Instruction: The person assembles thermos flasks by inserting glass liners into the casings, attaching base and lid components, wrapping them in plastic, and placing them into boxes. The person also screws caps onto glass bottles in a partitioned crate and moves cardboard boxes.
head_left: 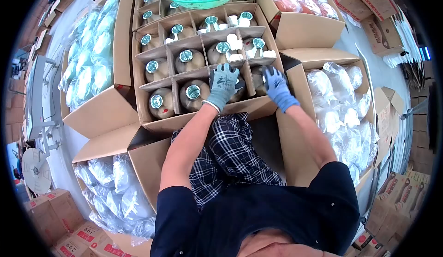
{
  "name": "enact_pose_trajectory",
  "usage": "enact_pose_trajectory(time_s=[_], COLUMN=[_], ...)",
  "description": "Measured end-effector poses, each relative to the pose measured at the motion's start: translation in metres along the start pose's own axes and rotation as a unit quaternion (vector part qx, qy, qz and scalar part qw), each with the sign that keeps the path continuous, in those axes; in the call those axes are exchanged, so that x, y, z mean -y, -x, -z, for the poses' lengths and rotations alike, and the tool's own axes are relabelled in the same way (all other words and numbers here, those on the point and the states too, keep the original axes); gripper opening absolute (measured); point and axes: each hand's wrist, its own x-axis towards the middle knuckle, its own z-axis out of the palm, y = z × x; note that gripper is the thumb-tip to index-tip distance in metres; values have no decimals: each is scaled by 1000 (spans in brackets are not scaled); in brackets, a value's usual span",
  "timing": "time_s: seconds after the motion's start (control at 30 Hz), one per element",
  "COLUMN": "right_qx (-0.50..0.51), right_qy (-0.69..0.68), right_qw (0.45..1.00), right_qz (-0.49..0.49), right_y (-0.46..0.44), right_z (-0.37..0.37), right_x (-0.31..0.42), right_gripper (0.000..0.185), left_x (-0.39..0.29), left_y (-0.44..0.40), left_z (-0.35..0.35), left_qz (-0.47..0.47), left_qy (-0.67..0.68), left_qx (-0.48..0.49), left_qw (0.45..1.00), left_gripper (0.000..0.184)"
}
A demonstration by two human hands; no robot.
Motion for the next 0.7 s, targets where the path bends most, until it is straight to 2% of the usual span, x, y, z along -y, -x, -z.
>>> enact_pose_trajectory(time_s=[0.03,0.07,0.17,0.2,0.23,0.3,0.37,0.4,0.43,0.5,0.53,0.57,0.63,0.67,0.7], right_qx=[-69,-25,86,123,75,47,-24,27,51,182,183,50,49,93,136], right_qy=[10,-42,-57,-74,-66,-82,-44,-56,-11,-83,-78,-17,134,161,189], right_qw=[997,999,988,981,988,991,996,994,995,979,979,998,989,981,970], right_qz=[40,-17,-113,-130,-115,-96,-67,-89,-84,-49,-52,-42,-48,-61,-71], right_y=[7,9,-13,-25,-28,-22,-12,-15,-17,-44,-63,-78,-118,-121,-127], right_z=[3,9,17,14,3,-2,-11,-3,7,31,51,55,49,39,31], right_x=[13,21,24,17,9,1,2,6,12,-3,-3,-9,-32,-36,-37], right_gripper=[71,82,87,90,84,77,73,71,65,59,57,56,60,60,61], left_x=[-7,-12,-20,-23,-27,-23,-21,-22,-23,-23,-20,-16,-11,-6,6], left_y=[-1,-2,2,7,12,4,3,1,1,2,4,-3,-19,-40,-62], left_z=[7,11,-3,-10,-15,-19,-22,-21,-19,-17,-16,-12,5,21,12], left_qz=[18,37,12,-7,-23,-5,-12,-15,-14,-13,-25,-11,14,64,23], left_qy=[-6,-13,-86,-106,-121,-31,-63,-80,-76,-71,-40,-18,33,83,61], left_qx=[16,32,-31,-12,-55,24,3,-9,-10,-8,-36,-88,-188,-118,-194], left_qw=[1000,999,996,994,991,999,998,997,997,997,998,996,982,988,979], left_gripper=[60,60,69,76,79,73,68,65,64,60,57,56,53,51,52])
